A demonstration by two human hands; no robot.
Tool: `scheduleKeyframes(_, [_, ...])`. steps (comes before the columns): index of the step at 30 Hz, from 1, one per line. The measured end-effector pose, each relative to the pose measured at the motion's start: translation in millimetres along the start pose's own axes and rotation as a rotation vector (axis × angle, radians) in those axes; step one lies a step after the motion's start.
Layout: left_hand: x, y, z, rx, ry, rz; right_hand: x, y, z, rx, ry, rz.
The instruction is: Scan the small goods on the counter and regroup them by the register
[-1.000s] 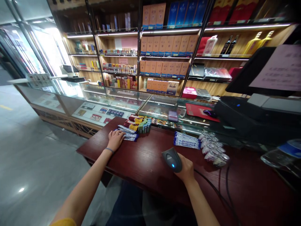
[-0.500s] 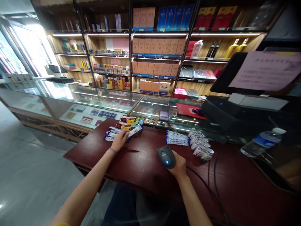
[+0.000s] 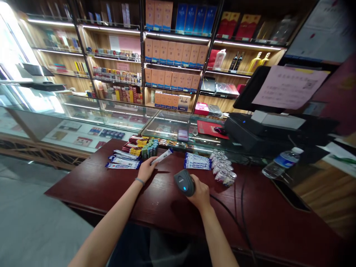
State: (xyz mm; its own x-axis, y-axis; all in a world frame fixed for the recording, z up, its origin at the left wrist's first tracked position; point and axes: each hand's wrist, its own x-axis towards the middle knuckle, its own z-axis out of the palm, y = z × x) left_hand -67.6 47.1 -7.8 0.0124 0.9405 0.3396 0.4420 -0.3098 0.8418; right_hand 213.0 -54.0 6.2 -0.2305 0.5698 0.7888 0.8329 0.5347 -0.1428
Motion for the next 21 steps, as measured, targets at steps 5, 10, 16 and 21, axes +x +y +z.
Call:
scheduleKeyframes(5, [1,-4,-2,0.066,0.005,-0.003,2,-6,0,0.031,-0.054,-0.064])
scheduleKeyframes(10, [2,-7,-1,0.093,0.019,-0.006,3,-7,-2,0.031,-0.070,-0.057])
scheduleKeyframes(16, [1,-6,0,0.007,0.051,-0.007,3,-4,-2,0.019,-0.007,-0.068])
scheduleKeyframes(21, [-2,-1,3,-0.166,0.010,-0.082,6,10,-15,0.026,0.030,-0.090])
